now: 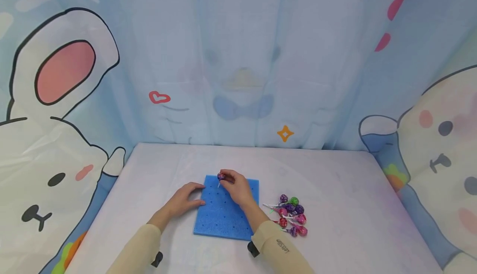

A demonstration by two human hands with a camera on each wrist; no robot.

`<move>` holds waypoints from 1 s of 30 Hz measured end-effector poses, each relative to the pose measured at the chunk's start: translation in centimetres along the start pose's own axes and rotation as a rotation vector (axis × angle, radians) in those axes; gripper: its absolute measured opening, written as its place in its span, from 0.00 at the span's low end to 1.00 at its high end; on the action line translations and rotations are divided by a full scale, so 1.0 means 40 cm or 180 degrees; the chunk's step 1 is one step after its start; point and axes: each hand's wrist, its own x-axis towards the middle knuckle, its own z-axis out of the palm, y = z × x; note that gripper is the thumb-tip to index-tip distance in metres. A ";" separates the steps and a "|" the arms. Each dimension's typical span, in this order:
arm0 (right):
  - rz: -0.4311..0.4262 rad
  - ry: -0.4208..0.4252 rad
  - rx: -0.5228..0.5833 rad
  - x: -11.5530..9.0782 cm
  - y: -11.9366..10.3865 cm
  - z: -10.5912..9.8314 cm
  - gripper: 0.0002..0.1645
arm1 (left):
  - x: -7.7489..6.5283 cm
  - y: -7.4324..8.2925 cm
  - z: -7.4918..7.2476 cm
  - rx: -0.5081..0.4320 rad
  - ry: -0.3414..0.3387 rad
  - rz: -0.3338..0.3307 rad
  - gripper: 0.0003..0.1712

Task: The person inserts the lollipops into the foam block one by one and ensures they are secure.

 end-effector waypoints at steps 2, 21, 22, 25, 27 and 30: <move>0.0013 0.0015 0.0051 0.002 -0.002 0.008 0.21 | -0.001 -0.001 -0.001 -0.0001 0.0011 -0.0003 0.31; 0.0350 0.0091 0.0177 0.003 0.003 0.039 0.22 | 0.005 -0.013 0.004 -0.0024 0.0055 0.0151 0.31; 0.0369 0.0094 0.0191 0.003 0.002 0.039 0.22 | 0.005 -0.013 0.004 -0.0022 0.0044 0.0133 0.31; 0.0376 0.0101 0.0207 0.003 0.003 0.040 0.22 | 0.007 -0.014 0.003 -0.0017 0.0026 0.0110 0.31; 0.0362 0.0113 0.0218 0.002 0.004 0.040 0.22 | 0.007 -0.014 0.003 -0.0005 0.0015 0.0095 0.31; 0.0330 0.0130 0.0241 -0.001 0.005 0.041 0.23 | 0.007 -0.015 0.004 0.0018 0.0005 0.0101 0.31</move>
